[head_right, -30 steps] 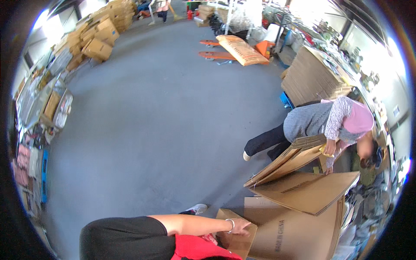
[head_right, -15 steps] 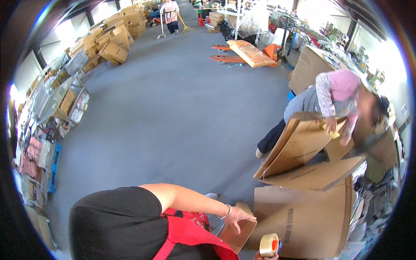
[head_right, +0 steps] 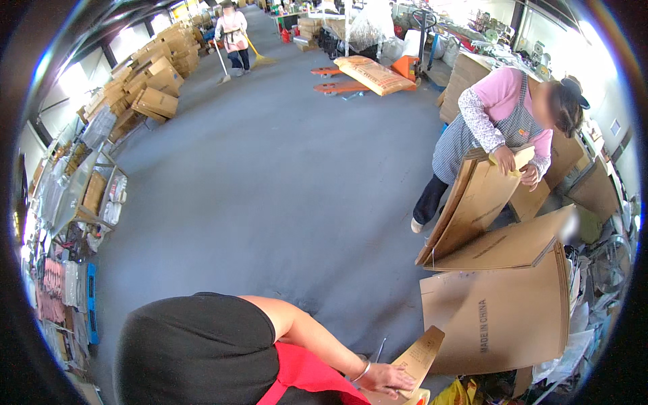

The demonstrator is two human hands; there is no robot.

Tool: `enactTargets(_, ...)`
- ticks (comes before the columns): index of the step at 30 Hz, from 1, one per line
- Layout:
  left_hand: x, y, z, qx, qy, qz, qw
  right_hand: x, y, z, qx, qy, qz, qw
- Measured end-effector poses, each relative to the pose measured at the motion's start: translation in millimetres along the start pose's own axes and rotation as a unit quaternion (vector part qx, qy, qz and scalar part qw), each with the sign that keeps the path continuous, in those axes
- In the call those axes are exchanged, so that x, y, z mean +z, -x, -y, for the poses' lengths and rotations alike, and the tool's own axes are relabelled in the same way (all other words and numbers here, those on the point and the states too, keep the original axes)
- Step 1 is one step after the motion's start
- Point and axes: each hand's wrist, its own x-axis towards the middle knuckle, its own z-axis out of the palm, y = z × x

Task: The person repeatedly picks up flat cardboard sheets, folds them into box shapes, and seals the seams with a handheld tape dispenser. Finished boxes are placed into a standing row of similar boxes. Other workers are visible in the background handling cardboard and sweeping.

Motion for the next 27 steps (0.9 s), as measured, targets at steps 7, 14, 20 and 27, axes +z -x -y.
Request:
enactTargets(7,178,25,37,0.159,-0.133,-0.087,0.974,46,98,-29,-0.020,0.027,-0.025,0.999)
enactTargets(14,175,105,-19,0.141,-0.080,-0.078,0.984,45,160,-72,-0.027,0.005,0.011,1.000)
enactTargets(20,144,206,-100,0.057,0.047,-0.126,0.989,28,200,-108,-0.001,-0.028,0.044,0.999)
enactTargets(27,90,277,-113,-0.233,0.298,-0.288,0.880,8,241,-116,-0.010,-0.026,0.045,0.999)
